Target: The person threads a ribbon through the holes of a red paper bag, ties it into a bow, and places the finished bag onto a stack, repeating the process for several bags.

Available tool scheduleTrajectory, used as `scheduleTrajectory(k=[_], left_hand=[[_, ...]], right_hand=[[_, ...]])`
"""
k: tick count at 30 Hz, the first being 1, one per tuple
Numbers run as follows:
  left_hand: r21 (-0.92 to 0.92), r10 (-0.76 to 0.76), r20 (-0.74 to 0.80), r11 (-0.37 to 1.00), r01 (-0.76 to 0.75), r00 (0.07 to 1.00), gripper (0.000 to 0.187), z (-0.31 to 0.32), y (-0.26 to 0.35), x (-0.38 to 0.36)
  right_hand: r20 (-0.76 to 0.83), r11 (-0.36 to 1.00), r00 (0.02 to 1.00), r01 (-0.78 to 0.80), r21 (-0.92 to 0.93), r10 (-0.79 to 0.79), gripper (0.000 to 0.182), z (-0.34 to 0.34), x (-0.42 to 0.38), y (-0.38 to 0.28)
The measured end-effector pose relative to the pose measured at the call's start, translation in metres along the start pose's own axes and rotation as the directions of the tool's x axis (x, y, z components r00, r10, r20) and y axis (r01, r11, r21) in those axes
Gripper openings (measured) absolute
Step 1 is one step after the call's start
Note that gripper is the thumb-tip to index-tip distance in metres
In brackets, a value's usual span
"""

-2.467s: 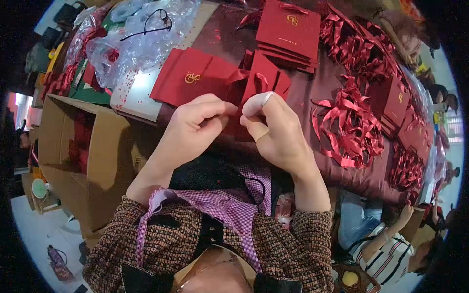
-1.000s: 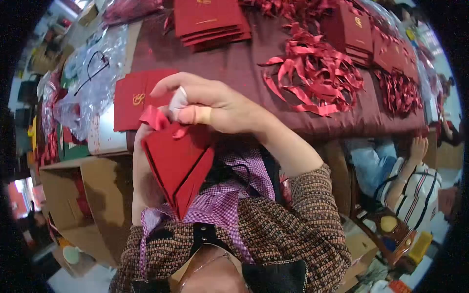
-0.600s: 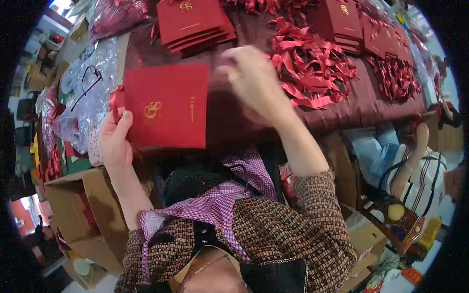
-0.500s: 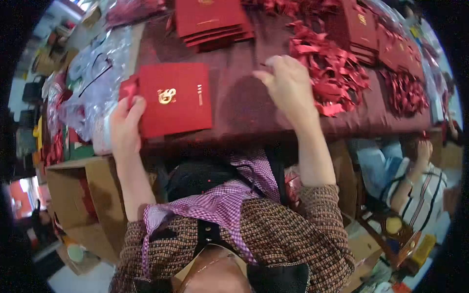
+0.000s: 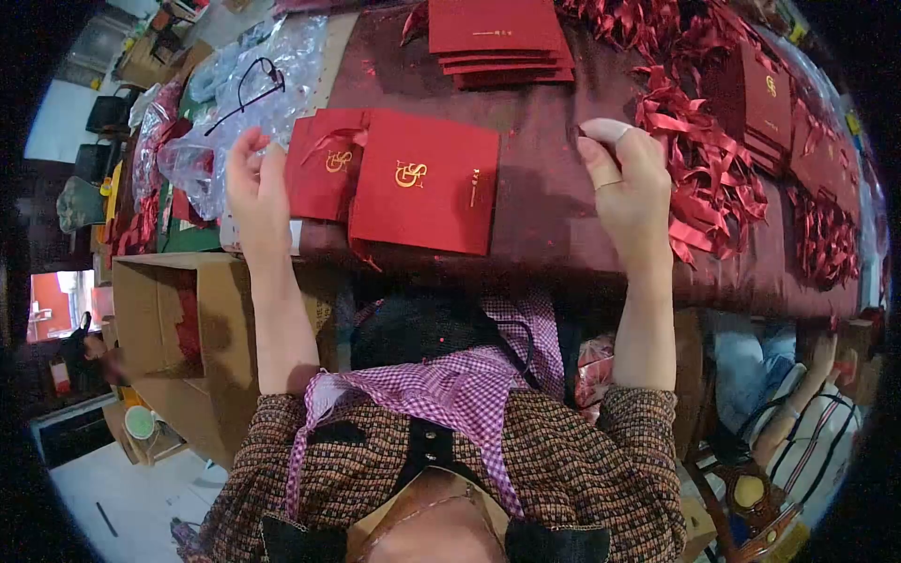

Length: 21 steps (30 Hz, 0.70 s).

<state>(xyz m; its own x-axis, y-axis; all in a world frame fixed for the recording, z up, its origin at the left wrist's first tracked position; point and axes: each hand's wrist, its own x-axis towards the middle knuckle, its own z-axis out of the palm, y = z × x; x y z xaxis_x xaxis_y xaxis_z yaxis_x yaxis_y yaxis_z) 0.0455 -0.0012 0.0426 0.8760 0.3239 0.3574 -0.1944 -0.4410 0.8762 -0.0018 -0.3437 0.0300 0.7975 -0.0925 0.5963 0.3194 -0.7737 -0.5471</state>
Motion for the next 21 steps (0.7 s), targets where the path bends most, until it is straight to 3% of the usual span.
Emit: scheduleTrajectory(k=[2, 3, 4, 5, 6, 8, 9, 10, 11, 14, 15, 16, 17, 19, 21], left_hand=[[0.110, 0.167, 0.075, 0.978, -0.175, 0.983, 0.016, 0.001, 0.018, -0.010], [0.161, 0.242, 0.147, 0.951, -0.265, 0.959, 0.012, 0.004, 0.025, -0.014], [0.104, 0.235, 0.197, 0.960, -0.259, 0.952, 0.014, 0.010, 0.018, -0.017], [0.195, 0.229, 0.258, 0.939, -0.283, 0.938, 0.017, 0.016, 0.016, -0.018], [0.282, 0.217, 0.319, 0.908, -0.311, 0.923, 0.020, 0.021, 0.013, -0.019], [0.330, 0.064, 0.387, 0.922, -0.203, 0.920, 0.027, 0.033, 0.006, -0.015], [0.372, 0.013, 0.407, 0.911, -0.179, 0.913, 0.028, 0.037, 0.007, -0.015], [0.408, -0.141, 0.463, 0.910, -0.069, 0.875, 0.030, 0.038, 0.014, -0.013], [0.408, -0.139, 0.466, 0.910, -0.073, 0.874, 0.030, 0.040, 0.013, -0.013], [0.300, -0.128, 0.469, 0.954, -0.022, 0.874, 0.021, 0.041, 0.006, -0.014], [0.165, -0.152, 0.498, 0.983, 0.079, 0.854, 0.022, 0.040, 0.005, -0.014], [0.028, -0.170, 0.530, 0.983, 0.183, 0.831, 0.022, 0.040, 0.004, -0.014], [0.029, -0.168, 0.535, 0.983, 0.180, 0.828, 0.022, 0.039, 0.005, -0.014], [-0.158, -0.238, 0.573, 0.907, 0.391, 0.784, 0.022, 0.037, 0.008, -0.017], [-0.219, -0.234, 0.571, 0.880, 0.420, 0.787, 0.023, 0.038, 0.011, -0.022]], right_hand=[[0.099, 0.949, 0.989, -0.137, 0.286, 0.113, 0.018, 0.002, 0.006, -0.021], [0.100, 0.915, 0.993, -0.093, 0.393, 0.058, 0.017, 0.010, 0.009, -0.025], [0.156, 0.895, 0.986, -0.125, 0.429, 0.063, 0.016, 0.015, 0.012, -0.036], [0.210, 0.873, 0.975, -0.158, 0.462, 0.065, 0.016, 0.019, 0.015, -0.047], [0.261, 0.873, 0.965, -0.099, 0.477, -0.033, 0.015, 0.022, 0.020, -0.055], [0.331, 0.838, 0.939, -0.109, 0.535, -0.090, 0.016, 0.043, 0.023, -0.065], [0.300, 0.829, 0.935, -0.010, 0.559, -0.191, 0.018, 0.055, 0.026, -0.065], [0.320, 0.836, 0.923, 0.002, 0.548, -0.212, 0.016, 0.063, 0.029, -0.069], [0.341, 0.843, 0.911, 0.013, 0.538, -0.231, 0.015, 0.069, 0.032, -0.072], [0.461, 0.881, 0.868, -0.061, 0.470, -0.186, 0.013, 0.087, 0.036, -0.068], [0.506, 0.899, 0.845, -0.074, 0.432, -0.174, 0.013, 0.092, 0.037, -0.066], [0.490, 0.911, 0.843, 0.000, 0.413, -0.222, 0.013, 0.098, 0.036, -0.062], [0.487, 0.911, 0.846, -0.003, 0.412, -0.217, 0.013, 0.098, 0.035, -0.061], [0.433, 0.905, 0.870, 0.037, 0.423, -0.238, 0.012, 0.098, 0.032, -0.060], [0.430, 0.903, 0.870, 0.040, 0.428, -0.242, 0.013, 0.098, 0.030, -0.058]])
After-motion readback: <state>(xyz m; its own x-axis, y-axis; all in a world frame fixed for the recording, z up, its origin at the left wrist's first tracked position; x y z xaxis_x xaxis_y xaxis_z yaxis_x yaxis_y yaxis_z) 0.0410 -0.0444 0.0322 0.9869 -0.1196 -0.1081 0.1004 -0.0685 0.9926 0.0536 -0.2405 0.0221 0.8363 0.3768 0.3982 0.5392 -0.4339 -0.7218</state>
